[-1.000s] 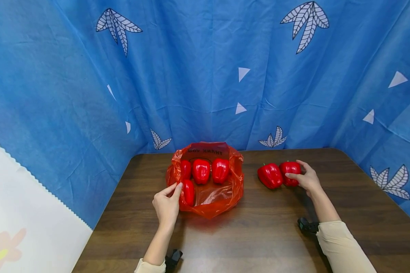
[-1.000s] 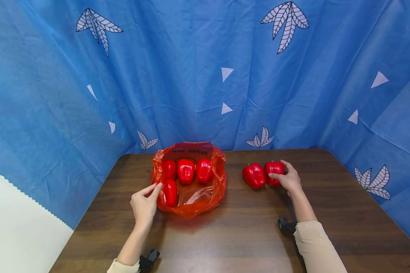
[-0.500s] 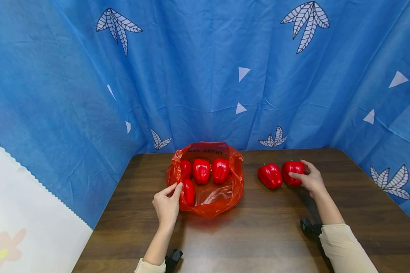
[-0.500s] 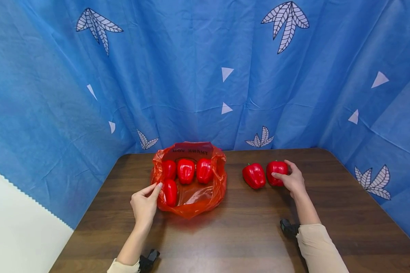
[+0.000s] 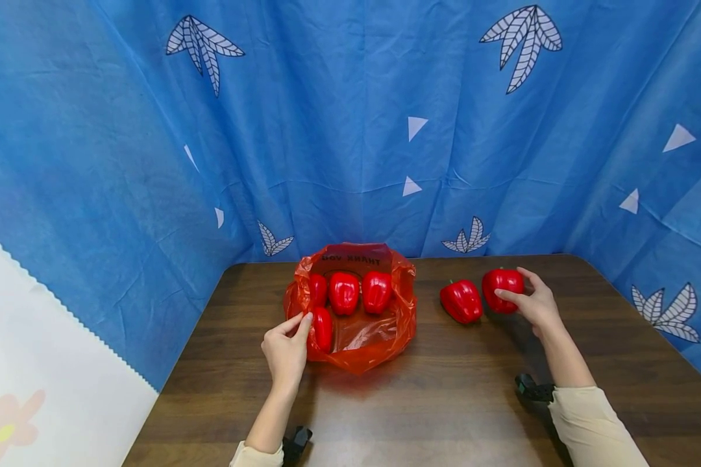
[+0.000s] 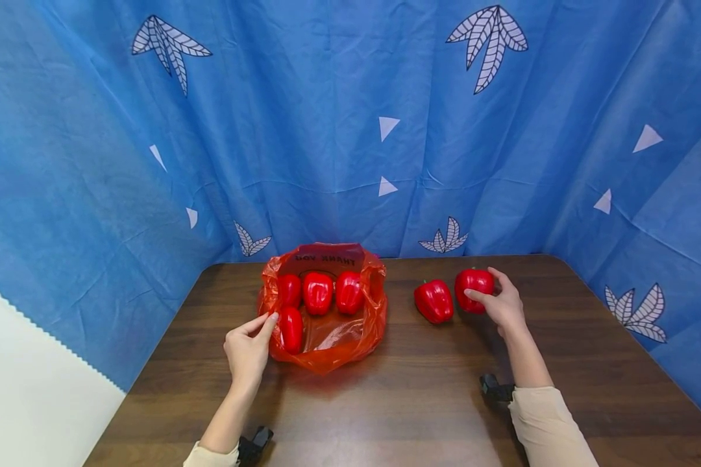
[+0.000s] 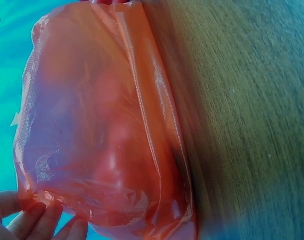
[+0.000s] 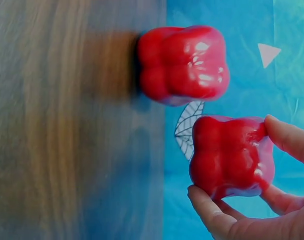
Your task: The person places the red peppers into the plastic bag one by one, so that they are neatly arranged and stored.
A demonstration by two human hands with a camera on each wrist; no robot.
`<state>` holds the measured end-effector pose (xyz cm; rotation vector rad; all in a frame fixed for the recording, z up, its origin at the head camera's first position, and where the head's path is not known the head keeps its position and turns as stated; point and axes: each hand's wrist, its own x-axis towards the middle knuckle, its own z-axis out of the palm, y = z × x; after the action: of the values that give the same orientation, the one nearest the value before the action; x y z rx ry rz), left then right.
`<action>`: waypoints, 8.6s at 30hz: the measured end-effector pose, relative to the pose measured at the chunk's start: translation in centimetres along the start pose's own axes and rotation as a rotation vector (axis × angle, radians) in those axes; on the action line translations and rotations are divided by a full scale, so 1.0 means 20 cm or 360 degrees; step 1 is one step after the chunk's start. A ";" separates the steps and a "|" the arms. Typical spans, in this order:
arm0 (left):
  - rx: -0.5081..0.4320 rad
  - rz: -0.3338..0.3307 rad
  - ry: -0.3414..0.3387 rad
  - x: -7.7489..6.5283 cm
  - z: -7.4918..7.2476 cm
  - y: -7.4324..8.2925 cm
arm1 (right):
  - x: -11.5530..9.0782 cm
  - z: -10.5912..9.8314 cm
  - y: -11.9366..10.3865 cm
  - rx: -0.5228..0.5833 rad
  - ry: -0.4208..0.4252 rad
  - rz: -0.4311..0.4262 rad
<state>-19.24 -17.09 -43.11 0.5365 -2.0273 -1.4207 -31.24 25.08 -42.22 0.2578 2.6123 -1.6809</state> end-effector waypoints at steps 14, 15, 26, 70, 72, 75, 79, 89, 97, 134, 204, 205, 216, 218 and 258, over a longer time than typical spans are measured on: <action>-0.0019 -0.0003 -0.0025 -0.01 0.00 0.00 | -0.09 0.03 -0.12 -0.0029 -0.0025 -0.0172; -0.0023 -0.0004 -0.0023 -0.01 0.00 0.00 | -0.10 0.04 -0.13 -0.0033 -0.0027 -0.0188; -0.0023 0.0022 0.0013 -0.01 0.01 0.00 | -0.22 0.11 -0.33 0.0013 -0.0050 -0.0383; 0.0041 0.0072 0.0019 -0.02 0.00 0.01 | -0.51 0.90 -0.63 0.0321 -0.0450 -0.0567; 0.0036 0.0077 0.0019 -0.02 0.00 0.01 | -0.51 0.92 -0.62 0.0292 -0.0438 -0.0558; 0.0024 0.0075 0.0022 -0.02 0.01 0.01 | -0.49 0.97 -0.60 0.0268 -0.0435 -0.0531; 0.0021 0.0060 0.0010 -0.02 0.00 0.01 | -0.46 1.01 -0.56 0.0259 -0.0445 -0.0497; -0.0001 0.0041 -0.0007 -0.02 0.00 0.00 | -0.41 1.09 -0.49 0.0188 -0.0454 -0.0425; -0.0004 0.0049 -0.0009 -0.02 0.01 0.01 | -0.41 1.13 -0.46 0.0113 -0.0467 -0.0415; 0.0023 0.0078 0.0007 -0.03 0.02 0.00 | -0.41 1.23 -0.38 -0.0200 -0.0486 -0.0370; 0.0034 0.0085 0.0021 -0.01 0.02 -0.01 | -0.10 0.22 -0.22 -0.0140 0.0018 -0.0278; 0.0033 0.0084 0.0021 -0.01 0.02 -0.01 | -0.09 0.22 -0.21 -0.0156 -0.0002 -0.0256; 0.0018 0.0092 0.0011 -0.01 0.02 0.00 | 0.01 0.24 -0.07 -0.0185 -0.0196 -0.0102; 0.0015 0.0080 0.0007 -0.01 0.02 0.00 | 0.02 0.25 -0.06 -0.0186 -0.0232 -0.0096; -0.0008 0.0098 0.0024 0.00 0.02 0.00 | 0.03 0.30 0.00 -0.0093 -0.0319 -0.0042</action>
<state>-19.43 -16.78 -43.26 0.4774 -2.0107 -1.3812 -32.34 19.69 -44.84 0.0501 2.5223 -1.5451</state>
